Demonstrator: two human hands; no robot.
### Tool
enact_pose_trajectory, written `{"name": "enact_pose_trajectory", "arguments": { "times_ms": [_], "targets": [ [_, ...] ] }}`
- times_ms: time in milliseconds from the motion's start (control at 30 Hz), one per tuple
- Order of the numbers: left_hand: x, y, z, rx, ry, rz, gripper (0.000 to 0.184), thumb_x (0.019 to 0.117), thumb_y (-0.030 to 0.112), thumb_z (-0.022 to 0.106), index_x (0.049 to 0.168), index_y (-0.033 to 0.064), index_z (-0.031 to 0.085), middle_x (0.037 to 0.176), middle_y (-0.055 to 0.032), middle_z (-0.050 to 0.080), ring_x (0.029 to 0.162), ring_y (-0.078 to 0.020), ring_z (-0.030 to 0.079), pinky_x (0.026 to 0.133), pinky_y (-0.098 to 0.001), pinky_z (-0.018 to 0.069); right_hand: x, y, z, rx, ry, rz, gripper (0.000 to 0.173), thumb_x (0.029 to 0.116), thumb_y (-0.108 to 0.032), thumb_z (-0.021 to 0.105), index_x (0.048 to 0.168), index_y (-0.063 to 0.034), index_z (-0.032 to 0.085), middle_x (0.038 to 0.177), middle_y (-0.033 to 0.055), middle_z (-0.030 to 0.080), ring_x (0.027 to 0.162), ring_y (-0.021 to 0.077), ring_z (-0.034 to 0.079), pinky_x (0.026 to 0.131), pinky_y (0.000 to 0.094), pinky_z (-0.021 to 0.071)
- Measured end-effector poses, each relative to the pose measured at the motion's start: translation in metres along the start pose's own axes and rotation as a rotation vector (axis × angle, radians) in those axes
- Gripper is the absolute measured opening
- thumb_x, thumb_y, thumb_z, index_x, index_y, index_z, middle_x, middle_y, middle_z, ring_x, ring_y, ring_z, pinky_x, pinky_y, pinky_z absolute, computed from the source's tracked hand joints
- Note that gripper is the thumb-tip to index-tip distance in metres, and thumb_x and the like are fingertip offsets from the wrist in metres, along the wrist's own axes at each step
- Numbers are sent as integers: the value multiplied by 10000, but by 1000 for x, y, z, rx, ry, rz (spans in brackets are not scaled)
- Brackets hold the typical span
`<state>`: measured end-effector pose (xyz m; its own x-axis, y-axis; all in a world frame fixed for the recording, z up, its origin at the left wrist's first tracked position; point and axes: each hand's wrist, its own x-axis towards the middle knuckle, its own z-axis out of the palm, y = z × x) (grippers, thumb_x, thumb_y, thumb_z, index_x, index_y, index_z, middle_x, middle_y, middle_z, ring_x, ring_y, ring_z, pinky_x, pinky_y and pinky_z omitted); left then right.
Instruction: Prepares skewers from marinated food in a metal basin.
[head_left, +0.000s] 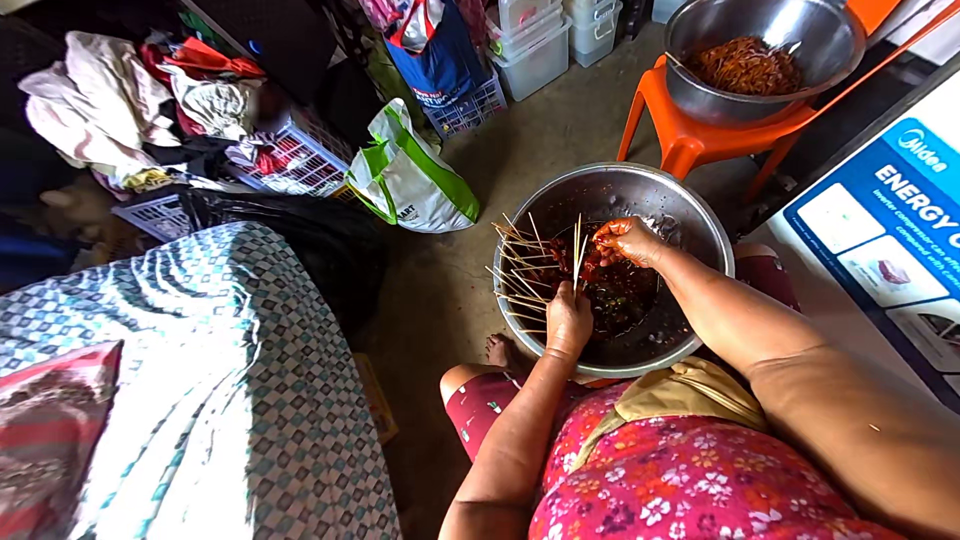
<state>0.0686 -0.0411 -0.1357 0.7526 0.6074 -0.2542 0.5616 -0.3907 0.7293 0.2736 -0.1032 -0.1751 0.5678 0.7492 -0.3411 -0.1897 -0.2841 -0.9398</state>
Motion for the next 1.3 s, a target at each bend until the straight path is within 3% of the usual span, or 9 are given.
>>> {"name": "enact_pose_trajectory", "arguments": {
  "times_ms": [167, 267, 367, 433, 633, 800, 967, 1100, 1300],
  "targets": [
    [1, 2, 0, 11, 5, -18, 234, 1035, 113, 491, 1175, -22, 622, 922, -163, 681, 867, -262, 681, 834, -446, 545, -1, 3, 4, 32, -76, 32, 168, 1050, -41, 537, 1146, 58, 634, 924, 142, 691, 681, 183, 698, 655, 350, 622],
    [1, 2, -2, -1, 30, -31, 227, 1035, 108, 501, 1174, -23, 625, 924, -163, 682, 866, -261, 679, 833, -444, 544, 2, -4, -1, -33, 63, 59, 241, 1076, -84, 490, 1256, 39, 592, 1101, 186, 650, 830, 237, 684, 755, 413, 602],
    [1, 1, -1, -14, 64, -49, 231, 1035, 109, 500, 1191, -16, 618, 897, -149, 673, 819, -245, 674, 797, -433, 552, 16, 12, -12, -391, 187, 43, 257, 972, 3, 572, 1220, 46, 623, 1106, 249, 665, 871, 328, 689, 801, 520, 581],
    [2, 0, -1, -14, 73, -50, 234, 1037, 114, 503, 1191, -19, 618, 902, -150, 679, 826, -248, 679, 804, -434, 553, 24, 29, -14, -671, 107, 12, 296, 880, 11, 682, 1175, 31, 681, 1124, 274, 683, 1033, 431, 673, 909, 647, 525],
    [1, 0, -2, -9, 63, -59, 216, 1039, 114, 503, 1168, -14, 620, 889, -139, 667, 806, -232, 669, 796, -422, 551, 14, 19, 5, -1161, -122, 310, 283, 897, -121, 732, 1129, 35, 692, 1200, 269, 668, 1169, 449, 636, 950, 670, 503],
    [2, 0, 0, -14, 58, -40, 218, 1041, 119, 503, 1164, -14, 624, 885, -141, 671, 815, -239, 669, 799, -428, 548, 30, 31, -22, -832, 102, 232, 279, 938, -188, 703, 1080, 53, 699, 1116, 285, 680, 1079, 446, 657, 930, 668, 504],
    [1, -1, -2, -44, 39, 3, 230, 1033, 117, 508, 1175, -11, 636, 893, -140, 675, 817, -230, 665, 799, -424, 545, 12, -1, -12, 30, 244, 245, 339, 1055, -139, 570, 1345, 29, 518, 1144, 189, 613, 844, 213, 651, 761, 361, 579],
    [1, -1, -1, -46, 11, 37, 234, 1026, 123, 503, 1159, -9, 644, 879, -121, 665, 795, -211, 650, 780, -406, 537, 9, -5, -7, 297, 280, 269, 290, 1086, -157, 502, 1333, -7, 492, 921, 126, 625, 667, 193, 643, 641, 359, 596],
    [1, -1, 1, -20, -7, 51, 239, 1021, 121, 503, 1159, -12, 646, 903, -139, 677, 836, -232, 664, 808, -418, 538, 4, -8, -6, 549, 217, 307, 271, 1123, -227, 379, 1230, -20, 518, 928, 78, 590, 738, 175, 638, 720, 350, 596]
  ]
}}
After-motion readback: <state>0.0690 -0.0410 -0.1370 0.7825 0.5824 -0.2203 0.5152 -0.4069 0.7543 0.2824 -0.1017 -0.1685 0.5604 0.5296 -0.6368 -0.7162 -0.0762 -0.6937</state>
